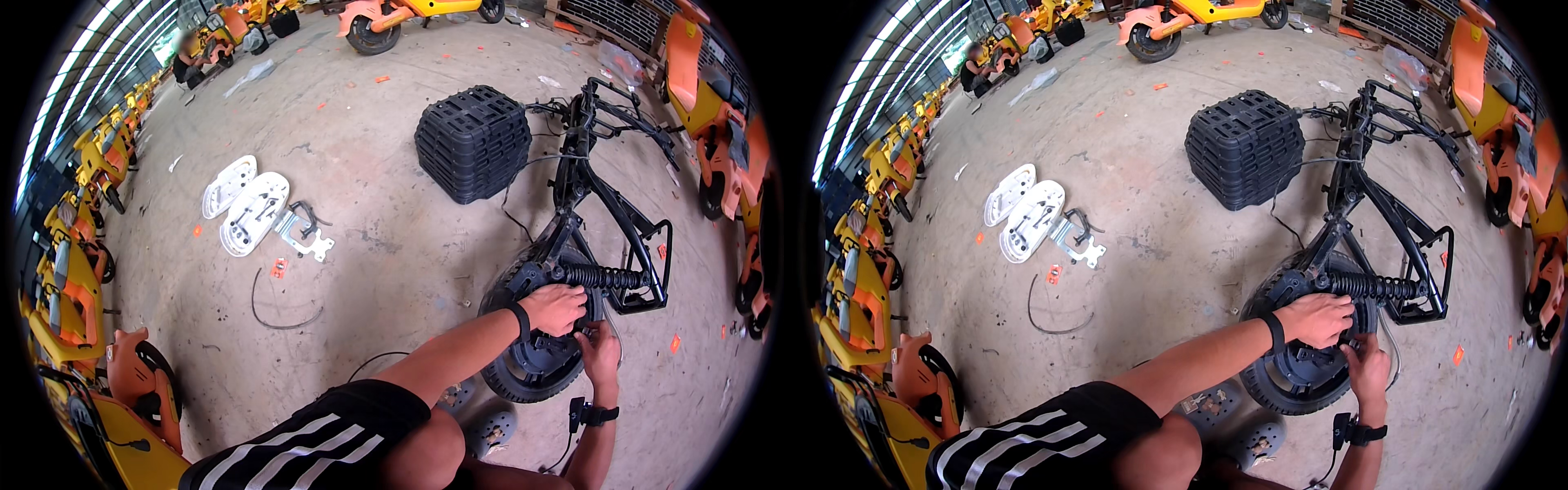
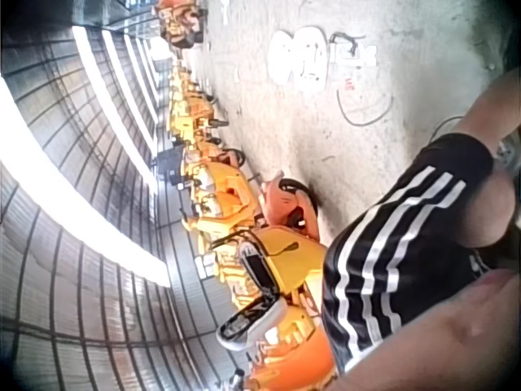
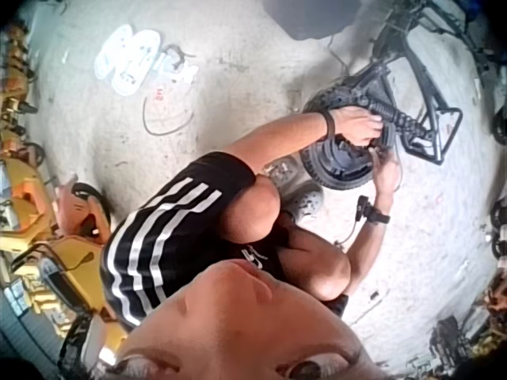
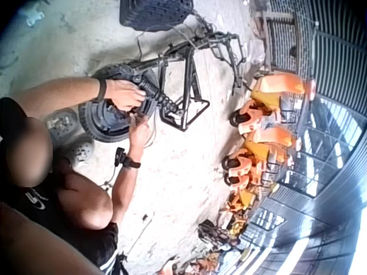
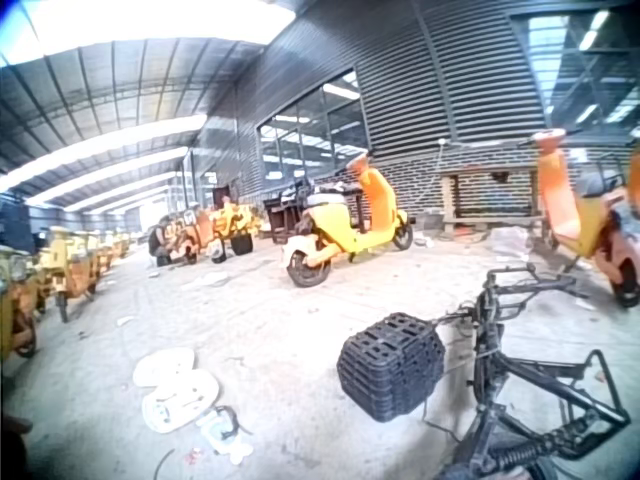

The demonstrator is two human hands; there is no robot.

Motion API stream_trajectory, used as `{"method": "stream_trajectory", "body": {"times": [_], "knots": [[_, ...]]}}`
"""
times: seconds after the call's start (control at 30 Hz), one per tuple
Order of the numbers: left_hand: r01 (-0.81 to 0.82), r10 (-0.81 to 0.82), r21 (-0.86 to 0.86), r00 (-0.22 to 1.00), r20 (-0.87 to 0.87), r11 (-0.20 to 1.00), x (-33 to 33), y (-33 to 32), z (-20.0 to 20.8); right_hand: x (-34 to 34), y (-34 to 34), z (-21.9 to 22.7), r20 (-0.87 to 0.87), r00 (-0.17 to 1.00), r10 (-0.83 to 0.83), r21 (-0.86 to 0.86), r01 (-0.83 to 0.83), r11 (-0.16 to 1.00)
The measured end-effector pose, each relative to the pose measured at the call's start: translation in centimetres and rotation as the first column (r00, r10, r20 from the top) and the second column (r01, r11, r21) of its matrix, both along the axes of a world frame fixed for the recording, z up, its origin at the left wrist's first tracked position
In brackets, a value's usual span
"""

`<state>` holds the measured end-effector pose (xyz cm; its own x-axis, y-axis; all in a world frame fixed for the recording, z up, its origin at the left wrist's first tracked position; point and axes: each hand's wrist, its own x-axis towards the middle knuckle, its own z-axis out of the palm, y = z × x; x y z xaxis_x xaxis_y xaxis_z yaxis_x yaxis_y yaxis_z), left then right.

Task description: The person is assembling the rear wheel of an electric scooter. They insert a bolt into the hub, tighten it by hand, and then use a ratchet wrench to secure it. The person also handles a black plastic cover and a spring assembly near the wheel.

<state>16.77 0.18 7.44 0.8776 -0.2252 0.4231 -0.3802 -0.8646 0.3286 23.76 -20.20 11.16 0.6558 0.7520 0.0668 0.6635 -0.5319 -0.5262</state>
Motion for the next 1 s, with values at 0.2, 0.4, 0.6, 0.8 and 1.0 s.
{"method": "stream_trajectory", "body": {"times": [0.2,0.4,0.6,0.8,1.0], "knots": [[-0.02,0.02,0.018,1.0,0.007,1.0,0.3,-0.1,-0.5,-0.2,0.1,-0.4,-0.052,0.997,-0.064,0.015,0.065,0.998],[-0.024,0.024,0.017,1.0,-0.013,1.0,-0.1,0.0,0.1,0.5,0.2,-0.2,-0.084,0.996,0.006,0.071,0.0,0.997],[-0.019,0.018,0.031,0.999,0.043,0.999,0.3,-0.1,-0.3,0.0,0.0,-1.1,-0.209,0.974,-0.093,0.202,0.136,0.97],[-0.021,0.019,0.037,0.999,0.032,0.999,0.2,0.1,-0.3,-0.1,1.2,0.4,0.045,0.997,-0.067,0.001,0.067,0.998],[-0.02,0.02,0.022,0.999,0.037,1.0,0.1,-0.2,-0.2,-0.4,1.5,0.5,0.093,0.986,-0.138,-0.065,0.144,0.987]]}}
